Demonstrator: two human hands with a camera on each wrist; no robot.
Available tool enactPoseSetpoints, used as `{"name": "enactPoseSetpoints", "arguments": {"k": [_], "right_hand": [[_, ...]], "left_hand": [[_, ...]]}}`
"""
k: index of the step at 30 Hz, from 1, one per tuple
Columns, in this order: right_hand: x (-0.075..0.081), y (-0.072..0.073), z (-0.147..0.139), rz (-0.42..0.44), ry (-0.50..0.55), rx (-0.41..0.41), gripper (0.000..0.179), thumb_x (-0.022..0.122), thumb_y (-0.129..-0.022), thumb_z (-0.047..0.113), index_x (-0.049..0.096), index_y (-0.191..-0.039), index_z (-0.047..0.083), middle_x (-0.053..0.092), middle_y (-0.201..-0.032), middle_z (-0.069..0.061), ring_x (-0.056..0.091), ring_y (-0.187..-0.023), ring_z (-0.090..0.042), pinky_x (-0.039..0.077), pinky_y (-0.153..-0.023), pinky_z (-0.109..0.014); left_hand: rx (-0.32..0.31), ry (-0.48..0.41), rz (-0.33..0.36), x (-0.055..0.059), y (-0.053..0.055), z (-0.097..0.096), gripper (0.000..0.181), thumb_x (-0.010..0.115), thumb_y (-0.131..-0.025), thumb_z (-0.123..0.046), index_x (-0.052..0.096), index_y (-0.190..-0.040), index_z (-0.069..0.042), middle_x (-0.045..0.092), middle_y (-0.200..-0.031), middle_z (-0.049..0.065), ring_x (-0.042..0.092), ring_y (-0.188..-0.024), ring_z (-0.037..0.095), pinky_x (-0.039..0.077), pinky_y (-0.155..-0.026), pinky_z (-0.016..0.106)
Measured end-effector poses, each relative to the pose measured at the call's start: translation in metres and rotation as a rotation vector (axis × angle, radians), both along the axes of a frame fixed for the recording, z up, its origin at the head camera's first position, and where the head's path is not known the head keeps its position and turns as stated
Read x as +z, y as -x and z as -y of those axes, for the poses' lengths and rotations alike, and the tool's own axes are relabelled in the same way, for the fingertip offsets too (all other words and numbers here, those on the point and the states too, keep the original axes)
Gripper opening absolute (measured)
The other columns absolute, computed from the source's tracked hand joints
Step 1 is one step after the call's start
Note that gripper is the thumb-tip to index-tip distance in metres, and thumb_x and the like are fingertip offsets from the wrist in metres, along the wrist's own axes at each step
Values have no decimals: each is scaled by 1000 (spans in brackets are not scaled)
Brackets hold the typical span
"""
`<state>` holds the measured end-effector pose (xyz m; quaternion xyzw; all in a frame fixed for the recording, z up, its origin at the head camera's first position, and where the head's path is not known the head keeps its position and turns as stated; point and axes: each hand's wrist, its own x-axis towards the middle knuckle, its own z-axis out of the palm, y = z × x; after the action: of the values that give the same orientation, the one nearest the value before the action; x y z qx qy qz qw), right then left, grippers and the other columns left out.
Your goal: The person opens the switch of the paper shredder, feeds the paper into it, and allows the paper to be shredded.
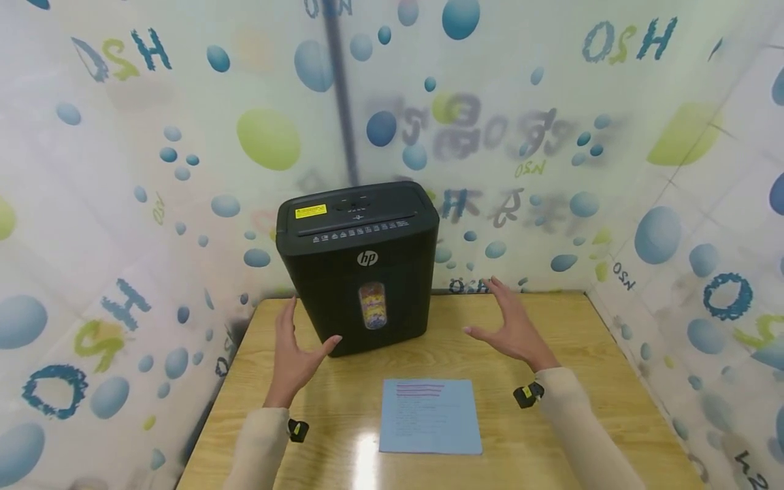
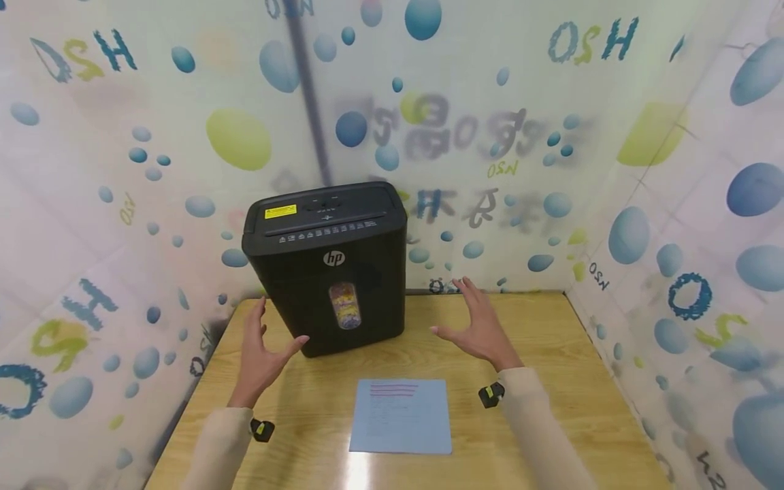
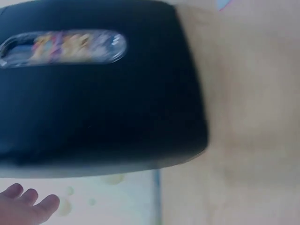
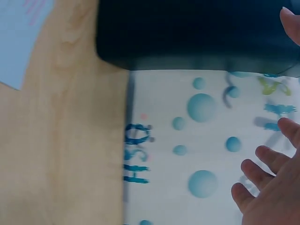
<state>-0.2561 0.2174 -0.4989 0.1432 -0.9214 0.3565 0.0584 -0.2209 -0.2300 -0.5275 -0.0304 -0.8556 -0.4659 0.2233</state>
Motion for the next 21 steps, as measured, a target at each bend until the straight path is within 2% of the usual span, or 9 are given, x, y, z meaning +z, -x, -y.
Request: {"name": "enactPoseSetpoints", "arguments": {"k": [4,9,13,17,21], "right_hand": [[-20,-9,1,13,9,-6,105,78,-83,61,23,-164,24,16,-172,-12,17,-156,-45,24,-115,-76],[-44,-20,3,39,28,-9,105,79,-82,59,27,-163,17,19,-171,-15,20,-155,-47,25,-114,-76],[-62,-28,5,59,19,-4,106,79,-82,60,27,-163,16,20,-170,-16,21,-154,-47,28,-114,-76],[-76,-37,8,81,34,3,106,80,-81,60,28,-162,16,21,-170,-16,23,-153,-48,30,-111,-76],[-88,-46,11,118,44,7,105,81,-81,59,30,-162,16,21,-170,-16,23,-153,-48,30,-111,-76]], "left_hand": [[-14,-11,23,-20,-9,-8,116,92,-76,-37,18,-164,-29,22,-168,13,26,-154,34,32,-118,62],[-49,8,66,-41,-17,-23,115,91,-77,-40,19,-165,-23,20,-168,13,25,-154,39,30,-117,68],[-61,0,89,-53,-20,-35,113,91,-76,-41,22,-164,-18,19,-168,15,26,-153,42,31,-117,69],[-81,-23,121,-65,-24,-44,113,92,-75,-40,25,-162,-15,25,-166,14,29,-152,40,31,-119,65],[-117,5,167,-77,-29,-54,111,92,-74,-42,30,-161,-13,31,-163,14,33,-150,39,34,-118,64]]}}
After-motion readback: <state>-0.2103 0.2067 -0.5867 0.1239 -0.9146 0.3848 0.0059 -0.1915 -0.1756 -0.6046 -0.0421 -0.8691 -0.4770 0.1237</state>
